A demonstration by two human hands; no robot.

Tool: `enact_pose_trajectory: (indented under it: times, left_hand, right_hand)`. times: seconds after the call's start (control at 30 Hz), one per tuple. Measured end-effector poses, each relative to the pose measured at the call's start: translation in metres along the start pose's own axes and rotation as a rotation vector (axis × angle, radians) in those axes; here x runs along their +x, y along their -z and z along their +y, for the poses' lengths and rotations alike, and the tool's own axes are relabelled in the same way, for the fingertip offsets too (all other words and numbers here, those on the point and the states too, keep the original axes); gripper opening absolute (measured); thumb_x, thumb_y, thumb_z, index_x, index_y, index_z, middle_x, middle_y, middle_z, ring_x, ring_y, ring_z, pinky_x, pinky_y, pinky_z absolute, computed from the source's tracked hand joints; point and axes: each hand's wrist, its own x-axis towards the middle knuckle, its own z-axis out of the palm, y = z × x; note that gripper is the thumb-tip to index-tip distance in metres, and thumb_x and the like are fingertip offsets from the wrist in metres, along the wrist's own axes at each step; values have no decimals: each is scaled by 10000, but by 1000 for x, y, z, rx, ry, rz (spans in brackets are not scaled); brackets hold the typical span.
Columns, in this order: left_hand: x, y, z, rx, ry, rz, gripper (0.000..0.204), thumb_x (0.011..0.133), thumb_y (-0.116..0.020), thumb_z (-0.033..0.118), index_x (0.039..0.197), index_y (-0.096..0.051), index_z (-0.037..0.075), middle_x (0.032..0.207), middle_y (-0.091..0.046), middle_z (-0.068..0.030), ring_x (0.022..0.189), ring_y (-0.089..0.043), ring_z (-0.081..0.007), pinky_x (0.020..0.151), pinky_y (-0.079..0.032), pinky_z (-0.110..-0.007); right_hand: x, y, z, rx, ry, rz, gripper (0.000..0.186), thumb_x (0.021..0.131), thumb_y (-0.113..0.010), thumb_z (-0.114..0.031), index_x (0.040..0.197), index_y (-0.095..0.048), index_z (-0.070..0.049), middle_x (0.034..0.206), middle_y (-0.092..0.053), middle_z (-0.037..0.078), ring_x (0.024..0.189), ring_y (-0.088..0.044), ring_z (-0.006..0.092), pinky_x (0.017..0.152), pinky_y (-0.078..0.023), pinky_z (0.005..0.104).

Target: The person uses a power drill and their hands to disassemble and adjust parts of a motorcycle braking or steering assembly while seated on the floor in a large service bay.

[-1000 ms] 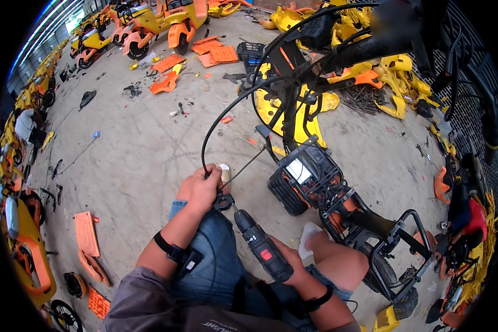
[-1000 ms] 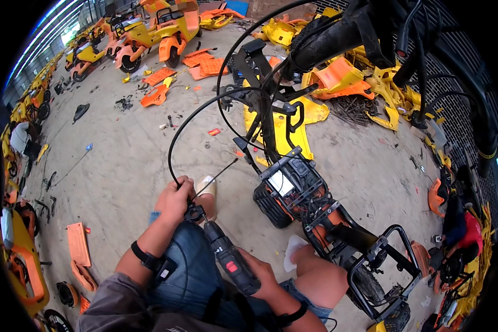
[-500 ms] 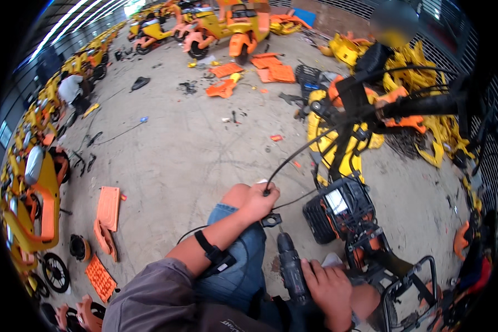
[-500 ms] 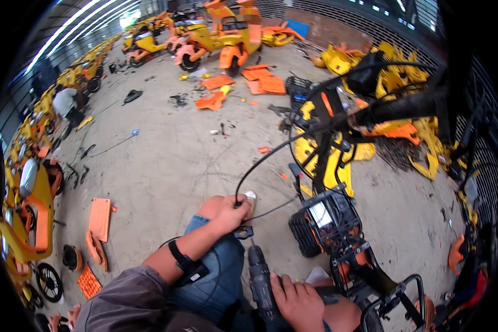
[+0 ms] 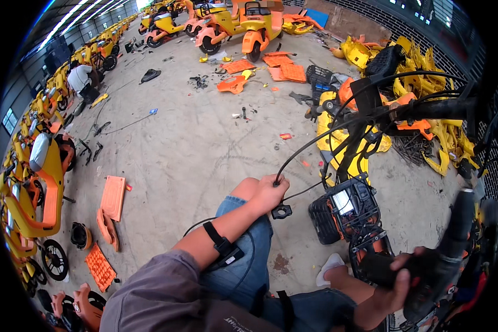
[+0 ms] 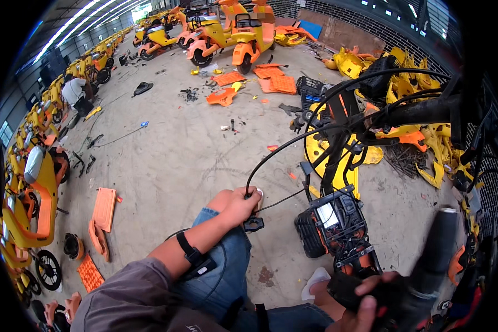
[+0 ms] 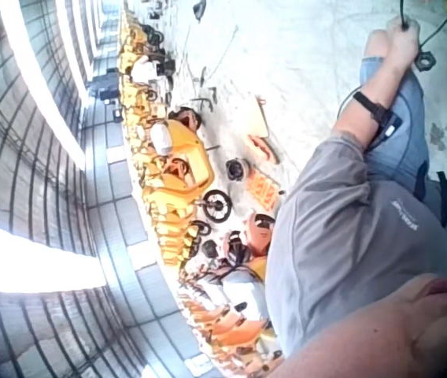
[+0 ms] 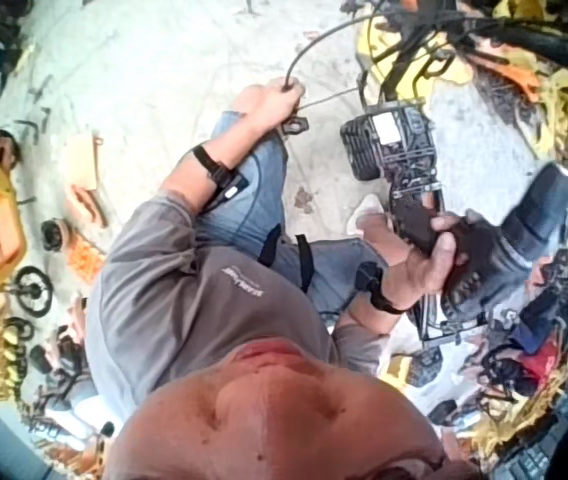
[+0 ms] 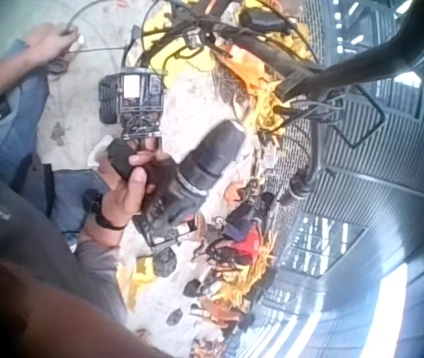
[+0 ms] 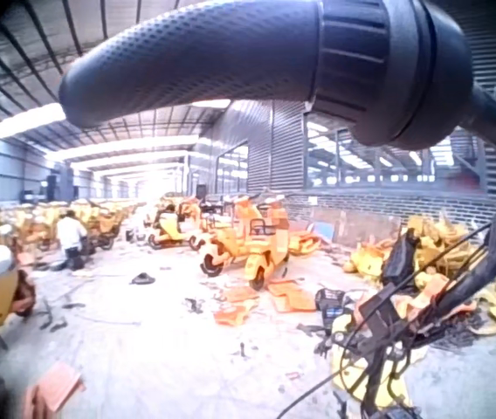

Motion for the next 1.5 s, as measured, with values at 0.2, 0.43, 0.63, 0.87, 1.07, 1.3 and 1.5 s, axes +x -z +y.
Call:
enact_pose_trajectory:
  times: [0.2,0.43,0.63,0.87,1.07,1.3,1.5]
  left_hand:
    - [-8,3,11,-3,-32,-13,360,940,-602,213,642,-483,52,529,-494,15,497,-465,-56,456,-372,-265]
    - [-13,2,7,-61,-96,-4,337,937,-607,173,646,-497,45,527,-495,14,493,-470,-56,459,-375,-253]
    - [-19,3,20,81,-111,6,337,989,-563,220,687,-522,75,553,-493,36,501,-429,-52,472,-359,-258]
    - [-21,1,24,29,-90,21,320,960,-586,224,695,-547,51,554,-513,24,503,-460,-62,474,-380,-270]
    - [-23,8,27,-36,-55,41,350,1001,-537,225,690,-538,64,576,-537,-4,516,-491,-84,494,-397,-265]
    - [-18,11,21,-266,-88,51,332,950,-572,190,649,-507,66,577,-559,-26,535,-500,-97,514,-400,-266]
    - [-35,6,41,-322,5,27,333,966,-548,193,660,-500,72,573,-523,-34,517,-483,-118,492,-398,-281]
  right_hand:
    - [16,-26,-21,62,290,62,703,771,-599,-101,1403,-310,8,1227,-458,143,846,-490,176,867,-356,349]
    - [19,-43,-41,47,294,-189,684,874,-579,-116,1461,-248,-2,1207,-560,145,753,-556,220,826,-450,442]
    - [-1,-29,-41,95,-152,-151,472,875,-586,-139,1249,-400,82,874,-565,141,834,-535,233,916,-442,437]
    - [-64,35,60,-155,-733,-58,554,782,-642,9,1311,-476,24,1022,-626,157,728,-620,199,632,-533,323]
    - [-102,14,107,117,-986,12,541,762,-619,47,1289,-504,-6,1039,-663,182,667,-630,221,598,-545,335]
    - [-94,11,108,256,-993,121,551,743,-617,18,1282,-501,-10,1057,-658,189,674,-632,239,621,-548,342]
    - [-100,19,104,258,-982,88,562,741,-613,9,1290,-491,-7,1059,-651,189,678,-635,248,598,-546,345]
